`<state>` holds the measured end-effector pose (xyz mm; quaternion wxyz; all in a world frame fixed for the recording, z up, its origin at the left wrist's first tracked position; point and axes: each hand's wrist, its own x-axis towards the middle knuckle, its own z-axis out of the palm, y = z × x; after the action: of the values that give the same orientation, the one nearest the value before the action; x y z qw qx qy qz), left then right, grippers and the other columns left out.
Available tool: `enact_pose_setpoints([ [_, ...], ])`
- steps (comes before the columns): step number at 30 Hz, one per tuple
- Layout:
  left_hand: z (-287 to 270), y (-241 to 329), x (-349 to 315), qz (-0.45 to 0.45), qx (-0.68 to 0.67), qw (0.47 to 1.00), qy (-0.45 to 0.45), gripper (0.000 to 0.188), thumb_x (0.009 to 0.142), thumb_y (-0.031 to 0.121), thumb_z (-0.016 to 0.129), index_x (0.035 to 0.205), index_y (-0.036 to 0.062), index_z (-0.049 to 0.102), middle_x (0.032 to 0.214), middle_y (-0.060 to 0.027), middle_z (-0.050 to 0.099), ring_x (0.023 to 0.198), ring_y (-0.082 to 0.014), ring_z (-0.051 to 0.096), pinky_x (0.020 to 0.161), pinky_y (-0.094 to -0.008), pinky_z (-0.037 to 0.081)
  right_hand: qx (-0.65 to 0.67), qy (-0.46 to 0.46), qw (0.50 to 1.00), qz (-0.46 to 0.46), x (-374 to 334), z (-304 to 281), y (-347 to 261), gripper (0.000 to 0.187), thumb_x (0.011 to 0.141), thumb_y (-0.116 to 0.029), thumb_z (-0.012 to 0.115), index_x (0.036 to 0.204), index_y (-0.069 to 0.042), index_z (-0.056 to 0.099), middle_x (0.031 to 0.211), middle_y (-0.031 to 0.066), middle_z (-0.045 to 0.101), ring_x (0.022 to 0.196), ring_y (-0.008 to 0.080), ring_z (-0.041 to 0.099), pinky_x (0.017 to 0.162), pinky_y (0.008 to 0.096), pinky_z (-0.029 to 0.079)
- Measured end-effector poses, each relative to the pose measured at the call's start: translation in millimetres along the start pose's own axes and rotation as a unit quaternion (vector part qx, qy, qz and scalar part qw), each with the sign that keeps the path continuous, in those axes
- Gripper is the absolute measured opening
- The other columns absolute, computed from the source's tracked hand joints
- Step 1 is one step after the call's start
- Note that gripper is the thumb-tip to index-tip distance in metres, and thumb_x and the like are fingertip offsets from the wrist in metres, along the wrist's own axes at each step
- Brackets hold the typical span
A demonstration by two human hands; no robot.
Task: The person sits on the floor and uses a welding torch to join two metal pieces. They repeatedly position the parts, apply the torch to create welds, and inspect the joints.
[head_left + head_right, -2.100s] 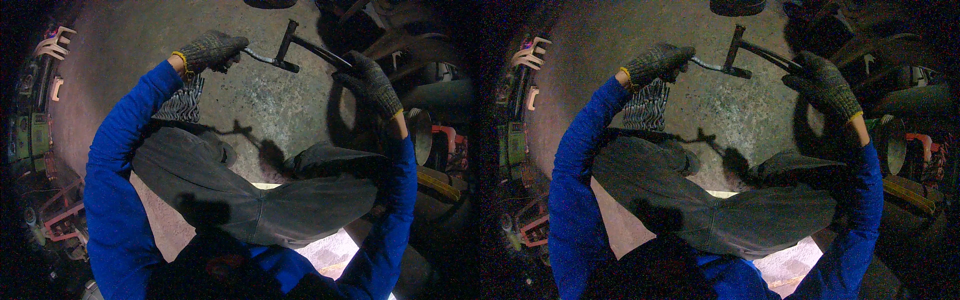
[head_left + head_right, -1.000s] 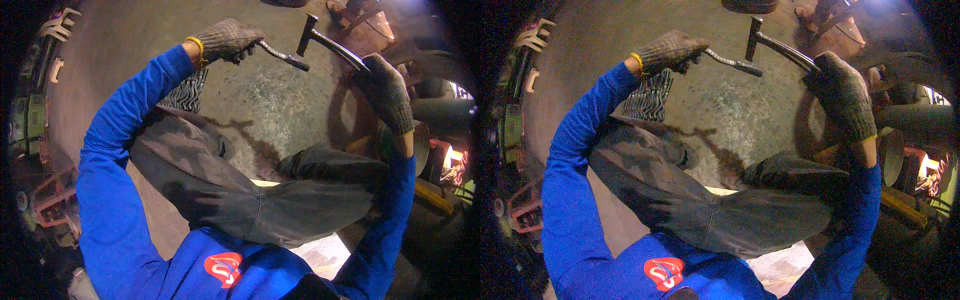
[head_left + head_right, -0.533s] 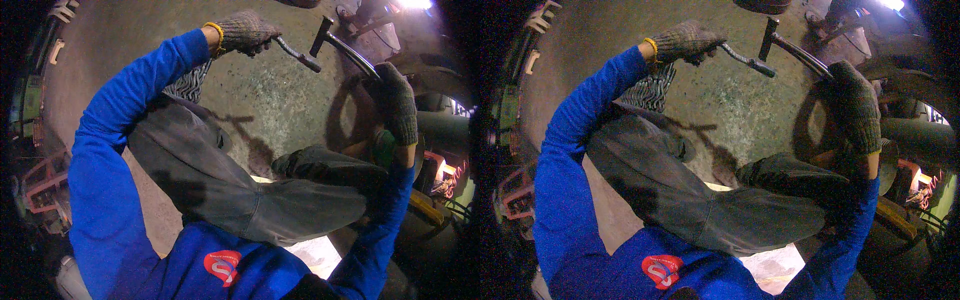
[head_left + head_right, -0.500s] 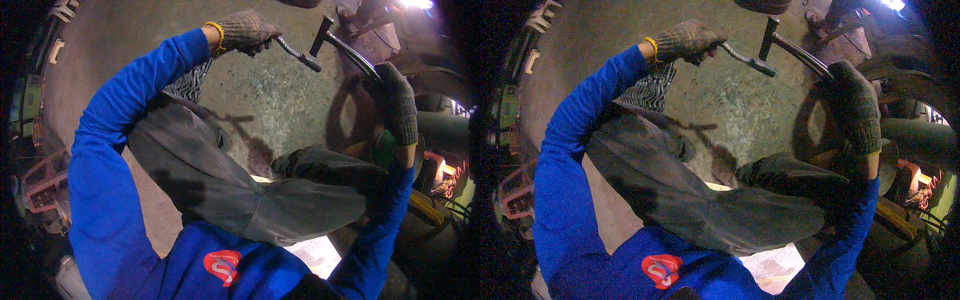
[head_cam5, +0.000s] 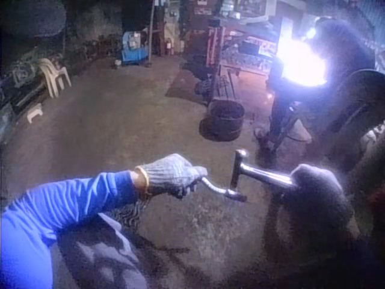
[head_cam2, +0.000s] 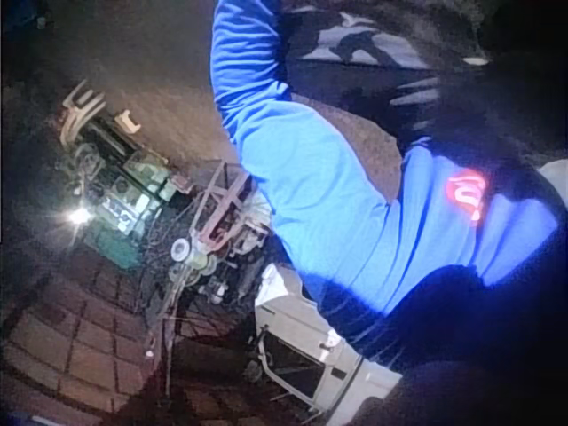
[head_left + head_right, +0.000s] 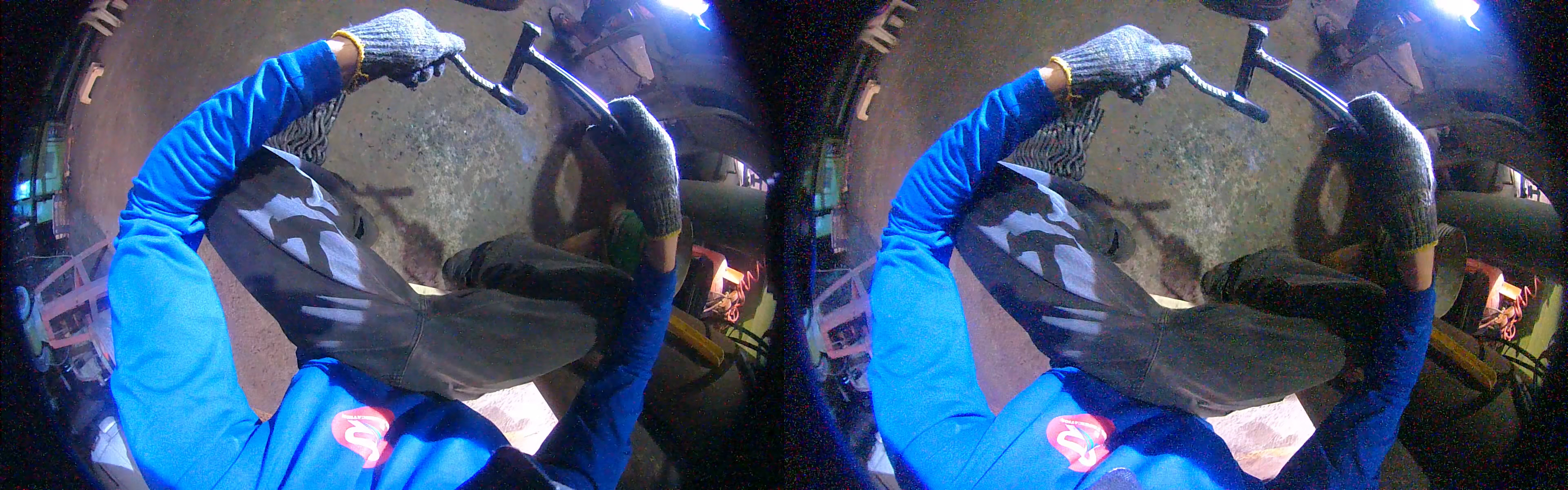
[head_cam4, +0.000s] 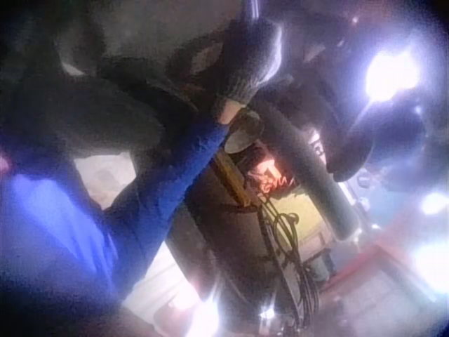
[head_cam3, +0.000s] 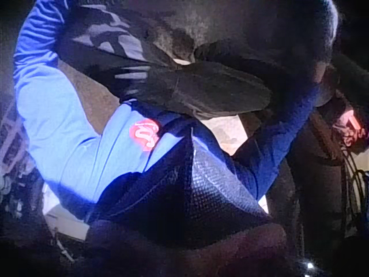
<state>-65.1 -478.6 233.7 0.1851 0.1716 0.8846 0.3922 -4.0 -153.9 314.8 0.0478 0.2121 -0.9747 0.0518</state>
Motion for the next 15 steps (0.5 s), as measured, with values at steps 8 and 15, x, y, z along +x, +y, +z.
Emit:
enact_pose_setpoints([
  [8,-4.2,15.1,-4.1,-0.105,0.009,0.994,-0.023,0.053,0.097,0.048,0.046,0.08,0.0026,0.066,0.06,-0.0059,0.06,0.05,-0.0127,0.057,0.049,-0.0286,0.048,0.013,0.013,1.0,-0.001,-2.2,1.9,0.1,0.018,0.083,-0.017,0.07,0.094,-0.008,0.059,0.08,0.0149,0.061,0.073,0.0345,0.061,0.066,0.0412,0.049],
  [15,-0.3,4.5,-2.8,0.034,0.089,0.995,-0.017,0.05,0.097,0.047,0.048,0.079,0.0036,0.065,0.06,-0.0052,0.059,0.051,-0.0114,0.056,0.048,-0.0289,0.047,0.024,-0.005,1.0,0.009,-3.3,-1.0,0.7,0.018,0.084,-0.016,0.069,0.098,-0.008,0.061,0.083,0.0144,0.063,0.074,0.0325,0.063,0.066,0.0397,0.05],
])
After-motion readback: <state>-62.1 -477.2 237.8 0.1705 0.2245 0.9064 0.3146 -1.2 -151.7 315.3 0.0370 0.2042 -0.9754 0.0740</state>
